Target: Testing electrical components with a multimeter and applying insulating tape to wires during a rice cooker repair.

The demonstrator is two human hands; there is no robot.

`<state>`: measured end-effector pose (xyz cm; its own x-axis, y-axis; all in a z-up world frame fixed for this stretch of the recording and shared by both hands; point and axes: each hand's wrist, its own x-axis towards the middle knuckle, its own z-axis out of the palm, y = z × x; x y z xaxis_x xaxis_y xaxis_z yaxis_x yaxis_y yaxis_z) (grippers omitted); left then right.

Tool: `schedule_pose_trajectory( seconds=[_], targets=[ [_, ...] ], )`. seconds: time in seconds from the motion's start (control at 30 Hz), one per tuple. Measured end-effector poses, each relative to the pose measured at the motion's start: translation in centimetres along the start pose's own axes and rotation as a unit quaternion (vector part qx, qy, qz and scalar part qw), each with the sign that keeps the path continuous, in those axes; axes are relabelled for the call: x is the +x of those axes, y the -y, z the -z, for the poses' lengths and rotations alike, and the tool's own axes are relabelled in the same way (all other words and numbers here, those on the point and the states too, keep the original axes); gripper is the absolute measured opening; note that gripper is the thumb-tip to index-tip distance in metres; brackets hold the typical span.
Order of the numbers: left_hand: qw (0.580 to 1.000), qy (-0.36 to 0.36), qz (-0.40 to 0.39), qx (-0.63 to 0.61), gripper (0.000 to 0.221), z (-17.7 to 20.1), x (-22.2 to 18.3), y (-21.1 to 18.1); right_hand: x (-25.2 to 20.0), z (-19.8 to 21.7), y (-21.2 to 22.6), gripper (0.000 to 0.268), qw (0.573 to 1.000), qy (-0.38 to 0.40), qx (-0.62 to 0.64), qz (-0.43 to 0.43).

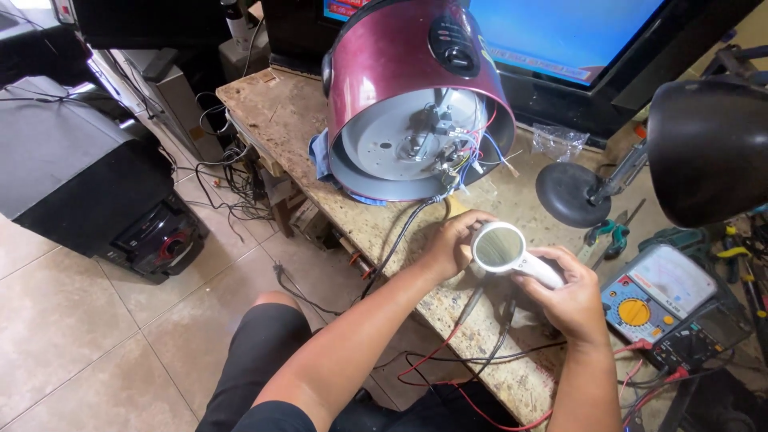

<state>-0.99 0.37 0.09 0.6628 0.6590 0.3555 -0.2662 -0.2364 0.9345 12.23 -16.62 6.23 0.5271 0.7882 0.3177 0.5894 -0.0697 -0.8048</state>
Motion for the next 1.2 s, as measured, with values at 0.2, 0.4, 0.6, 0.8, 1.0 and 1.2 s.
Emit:
schedule_pose_trajectory(
  seconds=[0.2, 0.4, 0.6, 0.8, 1.0, 1.2],
  targets=[
    [0.998, -0.007, -0.016, 0.059, 0.049, 0.2, 0.3, 0.9, 0.1, 0.0, 0.5, 0.043, 1.0, -0.006, 0.004, 0.01],
    [0.998, -0.016, -0.025, 0.049, 0.047, -0.5, 0.1, 1.3, 0.0, 0.0, 0.7, 0.043, 1.0, -0.007, 0.007, 0.006],
    [0.997, -0.018, -0.024, 0.067, 0.035, 0.1, -0.2, -1.0, 0.1, 0.0, 0.5, 0.043, 1.0, -0.01, 0.001, 0.0],
    [0.995, -0.011, -0.031, 0.092, 0.039, -0.2, 0.0, 0.2, 0.1, 0.2, 0.7, 0.042, 1.0, -0.01, -0.005, -0.008],
    [0.998, -0.024, -0.048, 0.021, 0.044, 0.2, -0.2, -1.6, 0.1, 0.0, 0.7, 0.042, 1.0, -0.007, -0.002, 0.007],
    [0.997, -0.031, -0.065, 0.008, 0.048, -0.4, 0.4, 2.8, 0.2, 0.2, 0.5, 0.042, 1.0, -0.008, -0.009, 0.001]
  ],
)
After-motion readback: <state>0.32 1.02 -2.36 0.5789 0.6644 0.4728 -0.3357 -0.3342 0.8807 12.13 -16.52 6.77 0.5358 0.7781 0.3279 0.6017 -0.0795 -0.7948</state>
